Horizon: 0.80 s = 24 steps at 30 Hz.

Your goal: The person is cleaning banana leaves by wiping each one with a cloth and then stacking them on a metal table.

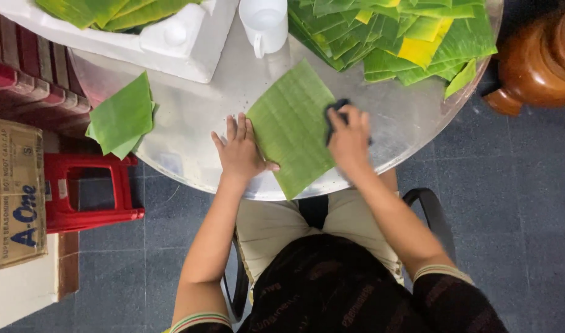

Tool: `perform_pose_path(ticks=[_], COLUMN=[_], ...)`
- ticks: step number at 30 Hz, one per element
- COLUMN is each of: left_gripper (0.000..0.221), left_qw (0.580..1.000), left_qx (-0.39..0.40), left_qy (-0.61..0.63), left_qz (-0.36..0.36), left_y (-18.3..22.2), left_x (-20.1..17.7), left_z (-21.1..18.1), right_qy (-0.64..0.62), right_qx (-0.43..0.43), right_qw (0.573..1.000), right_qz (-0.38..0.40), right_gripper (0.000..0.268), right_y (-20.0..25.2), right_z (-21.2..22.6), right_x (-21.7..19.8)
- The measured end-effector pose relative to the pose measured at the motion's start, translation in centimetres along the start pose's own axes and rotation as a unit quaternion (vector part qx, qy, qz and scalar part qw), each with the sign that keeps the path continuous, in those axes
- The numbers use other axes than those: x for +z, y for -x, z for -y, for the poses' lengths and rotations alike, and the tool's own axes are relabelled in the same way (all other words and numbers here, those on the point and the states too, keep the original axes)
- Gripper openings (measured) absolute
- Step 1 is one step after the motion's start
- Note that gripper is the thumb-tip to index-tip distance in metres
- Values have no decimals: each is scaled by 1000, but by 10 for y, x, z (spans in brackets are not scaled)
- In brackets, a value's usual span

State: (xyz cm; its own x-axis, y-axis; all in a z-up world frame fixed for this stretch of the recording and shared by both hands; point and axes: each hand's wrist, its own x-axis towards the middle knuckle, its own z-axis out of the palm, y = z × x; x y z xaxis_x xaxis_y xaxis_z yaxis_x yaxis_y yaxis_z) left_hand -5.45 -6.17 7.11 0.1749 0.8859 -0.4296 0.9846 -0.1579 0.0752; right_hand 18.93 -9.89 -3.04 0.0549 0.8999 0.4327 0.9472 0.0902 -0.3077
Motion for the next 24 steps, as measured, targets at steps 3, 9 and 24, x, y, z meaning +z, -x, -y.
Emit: perform_pose_path(ticks=[3, 9, 24], left_gripper=[133, 131, 42], left_qw=[1000, 1000, 909], left_qx=[-3, -9, 290], left_qy=[3, -5, 10], left_qz=[-2, 1, -299], left_y=[-9, -6, 76], left_x=[10, 14, 138], left_z=[0, 1, -27], right_qy=[-415, -33, -461], right_qx=[173, -121, 244], right_qw=[893, 987, 843], right_qz=[-14, 99, -131], right_gripper=[16, 61, 35], right_y=[14, 25, 23], right_z=[71, 30, -98], right_x=[0, 22, -80])
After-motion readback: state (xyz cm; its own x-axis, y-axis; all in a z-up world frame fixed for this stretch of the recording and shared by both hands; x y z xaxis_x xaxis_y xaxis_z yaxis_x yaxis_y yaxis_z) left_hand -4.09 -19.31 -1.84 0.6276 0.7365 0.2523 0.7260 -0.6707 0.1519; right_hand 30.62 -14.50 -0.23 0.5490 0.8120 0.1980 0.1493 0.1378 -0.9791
